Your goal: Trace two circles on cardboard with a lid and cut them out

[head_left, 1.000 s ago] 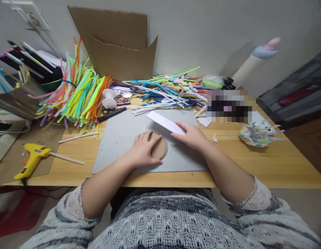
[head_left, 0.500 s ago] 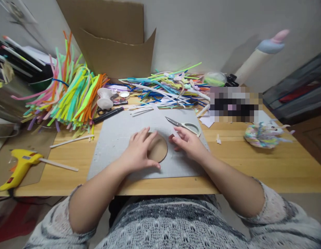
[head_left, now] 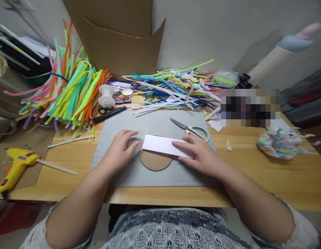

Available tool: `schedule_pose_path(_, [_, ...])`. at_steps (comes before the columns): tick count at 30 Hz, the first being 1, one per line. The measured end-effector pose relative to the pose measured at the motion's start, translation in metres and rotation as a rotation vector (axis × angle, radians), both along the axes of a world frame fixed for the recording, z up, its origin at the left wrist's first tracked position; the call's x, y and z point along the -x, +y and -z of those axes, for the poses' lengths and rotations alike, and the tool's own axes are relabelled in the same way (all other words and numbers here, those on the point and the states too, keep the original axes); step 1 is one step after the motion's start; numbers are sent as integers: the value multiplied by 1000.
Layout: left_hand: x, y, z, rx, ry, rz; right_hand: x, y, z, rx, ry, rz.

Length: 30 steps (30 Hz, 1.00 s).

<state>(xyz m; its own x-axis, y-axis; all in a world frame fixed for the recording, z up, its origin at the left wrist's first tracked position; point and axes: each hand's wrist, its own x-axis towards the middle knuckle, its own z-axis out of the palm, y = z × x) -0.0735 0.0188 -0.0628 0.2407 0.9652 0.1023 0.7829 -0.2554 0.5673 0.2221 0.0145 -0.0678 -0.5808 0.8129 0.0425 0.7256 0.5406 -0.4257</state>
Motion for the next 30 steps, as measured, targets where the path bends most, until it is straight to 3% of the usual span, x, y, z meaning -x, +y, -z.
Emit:
schedule_pose_path(6, [-24,-8,9,38,91,-3,-1,0,4,-28,-90,-12])
schedule_pose_path(13, [-33,-8,16,64,163,39,-1,-5,3,-21,-115,38])
schedule_pose_path(17, [-36,-8,16,85,139,42,8,-7,4,-80,-142,61])
schedule_pose_path(24, [-37,-7,18,107,107,21,30,-3,17,-60,-47,-23])
schedule_pose_path(30, [-33,-2,16,170,-70,-25,32,-3,19,-56,8,14])
